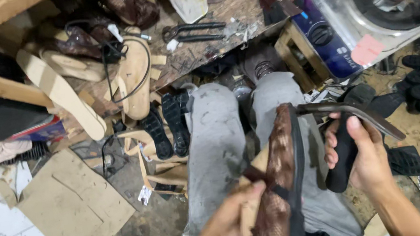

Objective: The person sits on the floor and presses the edge of a shoe upper against its sole using a curved plastic pressing tool, working around the shoe. They then spread glue on the sole of the shoe and press a rubber outsole onto it, aligning the two by hand.

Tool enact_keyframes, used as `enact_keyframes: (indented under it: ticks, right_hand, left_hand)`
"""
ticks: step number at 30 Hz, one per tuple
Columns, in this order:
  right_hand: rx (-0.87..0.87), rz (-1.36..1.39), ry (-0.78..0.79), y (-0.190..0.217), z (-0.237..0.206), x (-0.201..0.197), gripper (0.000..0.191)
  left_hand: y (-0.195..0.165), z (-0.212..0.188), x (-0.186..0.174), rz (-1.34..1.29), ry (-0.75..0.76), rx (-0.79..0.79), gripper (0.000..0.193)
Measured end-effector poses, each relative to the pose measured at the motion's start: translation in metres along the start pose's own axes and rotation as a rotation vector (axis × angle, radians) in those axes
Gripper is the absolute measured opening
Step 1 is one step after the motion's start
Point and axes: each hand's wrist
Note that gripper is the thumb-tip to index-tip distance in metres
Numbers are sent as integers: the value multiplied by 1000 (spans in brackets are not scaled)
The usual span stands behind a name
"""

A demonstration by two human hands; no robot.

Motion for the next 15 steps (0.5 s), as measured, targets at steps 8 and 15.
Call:
enact_keyframes:
  ticks: [8,15]
  right_hand:
    - [-165,-375,7,-2,-14,6,29]
    - [-219,-416,203,68,1,47,33]
  left_hand:
    - [-65,-44,23,170,-146,937,42]
    - [-127,23,27,241,-472,1160,32]
Point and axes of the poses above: each hand's wrist, its own z-axis towards the middle knuckle, its own x-axis out of the palm, y = z × x, and after that the axes turned 10 degrees about -x, right-handed
